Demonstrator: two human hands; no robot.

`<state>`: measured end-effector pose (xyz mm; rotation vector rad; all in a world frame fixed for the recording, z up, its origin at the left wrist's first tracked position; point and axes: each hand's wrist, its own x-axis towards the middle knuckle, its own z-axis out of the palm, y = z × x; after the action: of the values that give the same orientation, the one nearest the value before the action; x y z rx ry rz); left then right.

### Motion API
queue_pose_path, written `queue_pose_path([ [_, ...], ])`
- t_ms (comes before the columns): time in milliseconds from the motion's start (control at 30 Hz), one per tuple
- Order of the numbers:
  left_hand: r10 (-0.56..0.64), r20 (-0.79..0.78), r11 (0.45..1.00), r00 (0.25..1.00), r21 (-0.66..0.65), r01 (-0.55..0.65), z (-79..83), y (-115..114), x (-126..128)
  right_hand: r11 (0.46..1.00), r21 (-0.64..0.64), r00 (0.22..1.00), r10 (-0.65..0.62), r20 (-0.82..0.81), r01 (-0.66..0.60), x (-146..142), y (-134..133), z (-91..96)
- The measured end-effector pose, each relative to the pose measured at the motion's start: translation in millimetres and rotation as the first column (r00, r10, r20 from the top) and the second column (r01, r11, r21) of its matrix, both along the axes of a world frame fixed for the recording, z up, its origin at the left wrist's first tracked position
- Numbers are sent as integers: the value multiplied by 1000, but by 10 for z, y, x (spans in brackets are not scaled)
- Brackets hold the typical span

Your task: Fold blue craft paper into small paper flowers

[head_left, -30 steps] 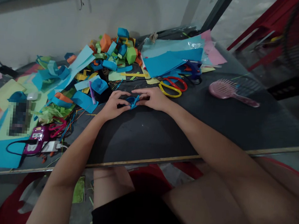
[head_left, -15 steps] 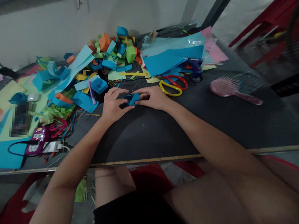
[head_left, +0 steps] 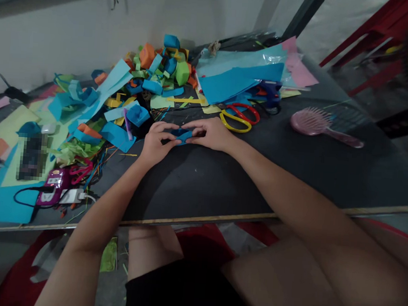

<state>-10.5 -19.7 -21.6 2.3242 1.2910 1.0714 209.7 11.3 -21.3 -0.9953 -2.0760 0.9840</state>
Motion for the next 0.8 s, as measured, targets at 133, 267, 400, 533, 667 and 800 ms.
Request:
queue_pose_path([
  [133, -26, -37, 998, 999, -63, 24, 27, 22, -10, 1000, 11, 1000, 5, 2, -5, -7, 11, 12],
  [267, 19, -27, 994, 999, -103, -21, 18, 25, -15, 1000, 17, 1000, 8, 10, -8, -6, 27, 27],
  [400, 71, 42, 978, 997, -197, -61, 16, 12, -6, 1000, 9, 1000, 28, 14, -28, 1, 39, 30],
  [533, 64, 118, 973, 991, -226, -36, 5, 25, -1, 998, 18, 999, 54, 1, -54, 5, 8, 39],
  [667, 17, 103, 982, 995, -186, 2, -23, 37, -8, 998, 55, 999, 32, -27, -31, 5, -56, 53],
  [800, 75, -47, 986, 996, -145, -81, -13, 7, -10, 991, 128, 999, 44, 11, -45, 6, -69, 37],
])
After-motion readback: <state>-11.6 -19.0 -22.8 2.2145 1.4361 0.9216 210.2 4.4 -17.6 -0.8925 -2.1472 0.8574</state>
